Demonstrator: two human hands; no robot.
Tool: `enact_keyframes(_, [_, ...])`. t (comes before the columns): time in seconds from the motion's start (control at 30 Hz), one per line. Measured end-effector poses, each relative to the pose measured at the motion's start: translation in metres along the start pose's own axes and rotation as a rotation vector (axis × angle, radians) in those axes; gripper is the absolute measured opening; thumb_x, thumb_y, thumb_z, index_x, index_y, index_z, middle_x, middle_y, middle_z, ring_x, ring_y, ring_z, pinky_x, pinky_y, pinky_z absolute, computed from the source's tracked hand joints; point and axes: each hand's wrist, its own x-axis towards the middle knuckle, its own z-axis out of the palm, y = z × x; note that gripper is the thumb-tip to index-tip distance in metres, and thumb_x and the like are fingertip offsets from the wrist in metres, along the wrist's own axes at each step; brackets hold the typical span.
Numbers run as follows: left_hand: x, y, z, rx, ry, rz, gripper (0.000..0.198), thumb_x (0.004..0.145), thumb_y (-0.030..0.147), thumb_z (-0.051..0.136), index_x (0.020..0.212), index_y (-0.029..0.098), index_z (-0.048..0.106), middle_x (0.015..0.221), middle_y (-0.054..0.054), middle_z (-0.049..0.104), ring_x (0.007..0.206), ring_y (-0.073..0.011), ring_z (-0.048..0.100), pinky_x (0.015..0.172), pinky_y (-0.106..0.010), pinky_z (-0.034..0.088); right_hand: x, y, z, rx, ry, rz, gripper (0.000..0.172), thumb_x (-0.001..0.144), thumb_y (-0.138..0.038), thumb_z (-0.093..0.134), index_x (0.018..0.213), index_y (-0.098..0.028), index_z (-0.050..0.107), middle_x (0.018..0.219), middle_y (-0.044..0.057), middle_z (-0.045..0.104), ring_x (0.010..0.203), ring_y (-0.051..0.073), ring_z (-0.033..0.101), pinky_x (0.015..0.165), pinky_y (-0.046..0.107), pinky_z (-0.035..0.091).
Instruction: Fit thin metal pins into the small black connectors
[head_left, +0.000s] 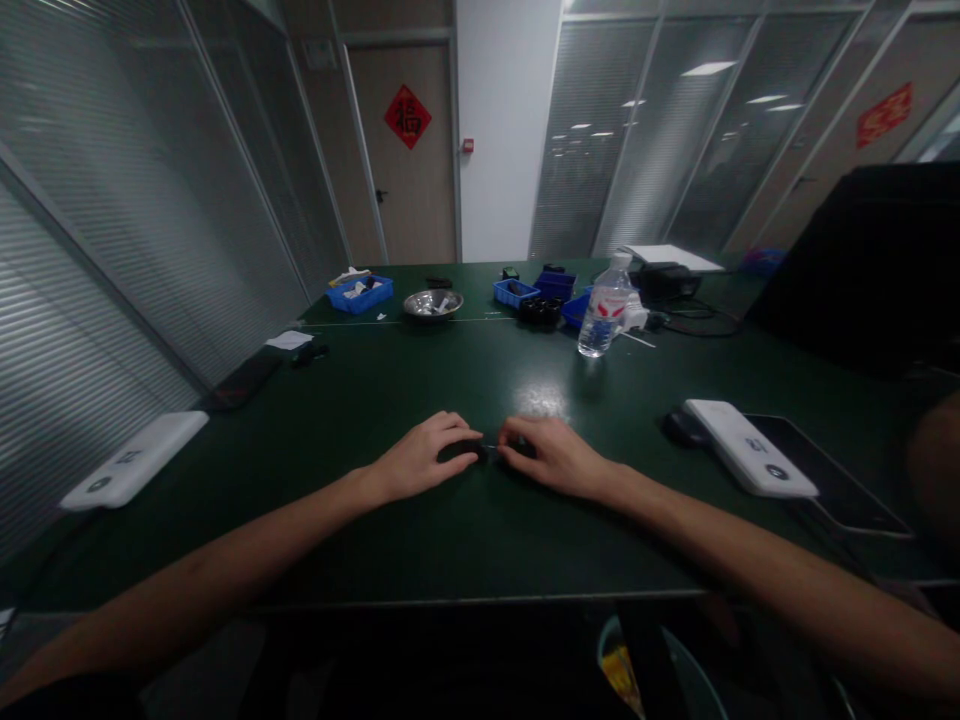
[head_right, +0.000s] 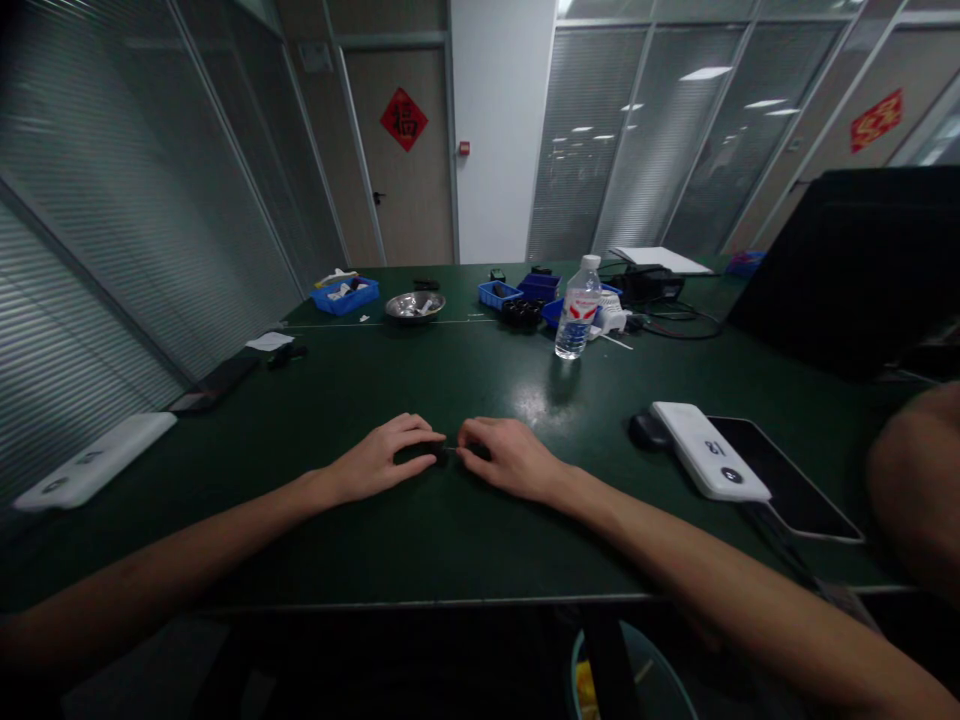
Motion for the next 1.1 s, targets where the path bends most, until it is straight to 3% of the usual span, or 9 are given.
enact_keyframes(0.53, [-0.0015,0.0011,-0.0019,-0.065,0.007,-0.015,0.025,0.099,0.028,0.063,0.124,0.024,0.066,0.12,-0.007,0.065,0.111,-0.0227,0.06,0.097,-0.04,0.051,0.0002,0.0011,-0.0019,-0.015,0.004,0.033,0.008,0.098,-0.023,0.06,0.102,-0.019,0.065,0.092,0.004,0.068,0.077,0.016,0.061,0.071,0.029,0.044])
enact_keyframes(1.1, [0.0006,0.0017,-0.0015,-0.027,0.021,-0.004,0.027,0.107,0.032,0.046,0.117,0.022,0.07,0.115,-0.007,0.067,0.11,-0.0218,0.06,0.098,-0.038,0.049,-0.0001,0.0015,-0.003,0.006,-0.004,0.029,0.01,0.098,-0.025,0.059,0.103,-0.019,0.066,0.095,0.005,0.069,0.079,0.017,0.062,0.072,0.029,0.045])
